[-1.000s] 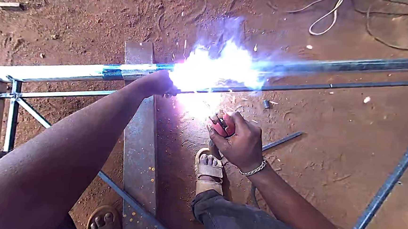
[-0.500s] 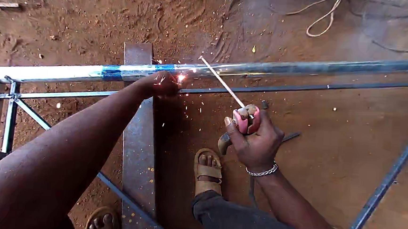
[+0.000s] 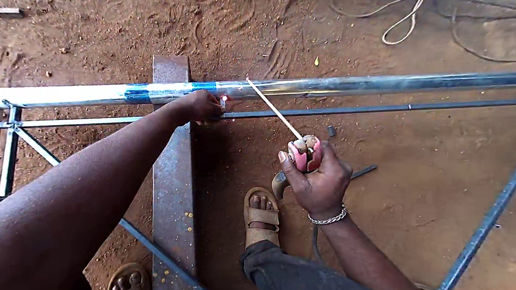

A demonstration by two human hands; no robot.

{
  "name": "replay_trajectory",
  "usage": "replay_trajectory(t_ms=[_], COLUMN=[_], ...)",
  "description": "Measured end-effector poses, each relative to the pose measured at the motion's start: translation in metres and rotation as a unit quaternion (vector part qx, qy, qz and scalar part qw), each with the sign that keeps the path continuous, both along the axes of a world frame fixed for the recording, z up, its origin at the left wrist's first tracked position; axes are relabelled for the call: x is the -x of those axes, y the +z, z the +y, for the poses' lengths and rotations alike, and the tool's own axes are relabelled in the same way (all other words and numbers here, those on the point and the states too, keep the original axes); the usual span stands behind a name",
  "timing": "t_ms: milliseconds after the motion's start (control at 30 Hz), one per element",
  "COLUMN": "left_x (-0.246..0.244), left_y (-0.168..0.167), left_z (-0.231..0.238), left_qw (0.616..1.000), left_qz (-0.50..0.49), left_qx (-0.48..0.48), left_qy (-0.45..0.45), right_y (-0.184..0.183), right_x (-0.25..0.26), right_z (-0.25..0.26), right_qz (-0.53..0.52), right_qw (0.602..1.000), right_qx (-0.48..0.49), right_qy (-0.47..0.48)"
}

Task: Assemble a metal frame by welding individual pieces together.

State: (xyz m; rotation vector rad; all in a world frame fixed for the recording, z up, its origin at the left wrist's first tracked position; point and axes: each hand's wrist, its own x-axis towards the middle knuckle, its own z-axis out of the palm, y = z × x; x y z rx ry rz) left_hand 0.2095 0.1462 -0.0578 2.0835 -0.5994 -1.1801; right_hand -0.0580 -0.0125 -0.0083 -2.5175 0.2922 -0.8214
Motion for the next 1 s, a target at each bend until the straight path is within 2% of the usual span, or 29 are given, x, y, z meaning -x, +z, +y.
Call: replay_trajectory(t_ms=[567,767,867,1000], left_x=[0.002,0.001,-0.003,0.006], left_y=[0.003,0.006,0.011,0.008], left_z=[0.001,0.002,0.016,0.056], left_qw=[1.000,1.000,0.995,0.946], left_qz=[0.008,0.008,-0.073,-0.302], left_qx=[-0.001,0.000,-0.021,-0.042], left_qy=[0.020,0.007,-0.064,-0.112], right_y=[0.000,0.004,0.012,0.015], right_x=[0.006,0.011,0.014,0.011], right_z=[-0.002,-0.004,-0.006,-0.005], right_qz=[0.007,0.014,0.036,0.045], right_qw=[1.000,0.999,0.994,0.991], right_qx=[0.009,-0.044,-0.107,-0.127], right_qy=[-0.002,0.006,0.013,0.023])
